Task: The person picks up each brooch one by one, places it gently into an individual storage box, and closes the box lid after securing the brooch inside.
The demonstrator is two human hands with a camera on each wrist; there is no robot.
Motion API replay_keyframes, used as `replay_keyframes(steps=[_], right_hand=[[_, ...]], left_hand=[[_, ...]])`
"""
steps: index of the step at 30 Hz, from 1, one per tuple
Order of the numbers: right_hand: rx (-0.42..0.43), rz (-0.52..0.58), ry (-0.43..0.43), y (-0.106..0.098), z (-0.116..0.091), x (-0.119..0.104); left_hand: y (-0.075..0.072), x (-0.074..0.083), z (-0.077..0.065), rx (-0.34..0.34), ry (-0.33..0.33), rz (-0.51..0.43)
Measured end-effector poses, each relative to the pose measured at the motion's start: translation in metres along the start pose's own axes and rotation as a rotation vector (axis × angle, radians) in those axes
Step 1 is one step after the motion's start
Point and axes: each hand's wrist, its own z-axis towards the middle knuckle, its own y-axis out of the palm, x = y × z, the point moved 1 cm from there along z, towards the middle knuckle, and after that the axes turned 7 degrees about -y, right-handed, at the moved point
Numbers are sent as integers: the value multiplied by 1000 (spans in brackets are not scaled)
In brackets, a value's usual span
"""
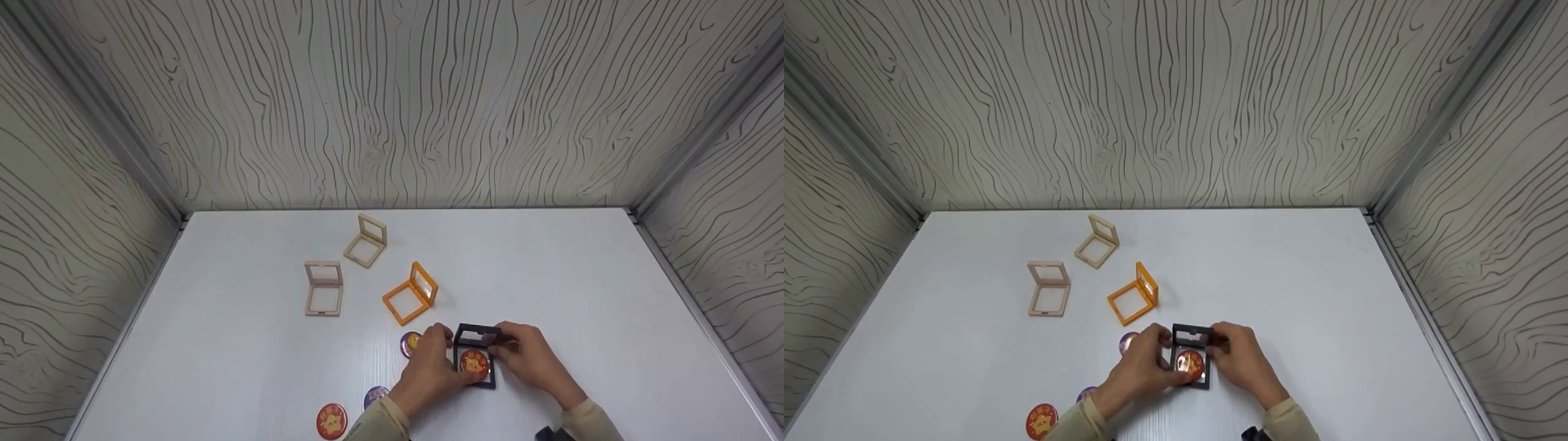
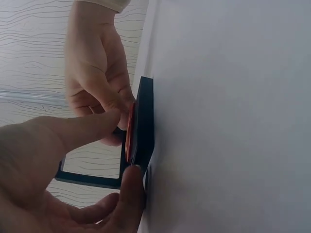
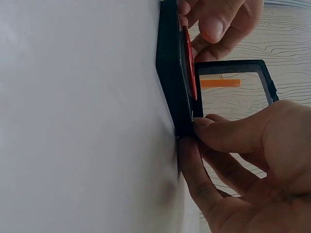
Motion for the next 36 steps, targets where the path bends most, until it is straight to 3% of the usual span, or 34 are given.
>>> replay_keyframes(steps=[3, 11, 15, 19, 25, 32, 36], right_hand=[[-5, 7, 9, 1, 1, -1], [-39, 40, -8, -2, 1, -3], [-103, 162, -22, -8, 0, -6], [-146, 289, 19, -15, -1, -9], [-132, 415, 98, -19, 0, -10], [-116, 450, 107, -19, -1, -8], [-107, 464, 112, -19, -1, -9]], left_hand=[[1, 0, -2, -5, 12, 54], [3, -2, 2, -57, 2, 92], [4, -4, 4, -54, 10, 106], [5, -3, 4, -57, 6, 102], [6, -3, 4, -56, -5, 96], [5, -2, 5, -48, 11, 117], [5, -1, 6, -57, -16, 127]])
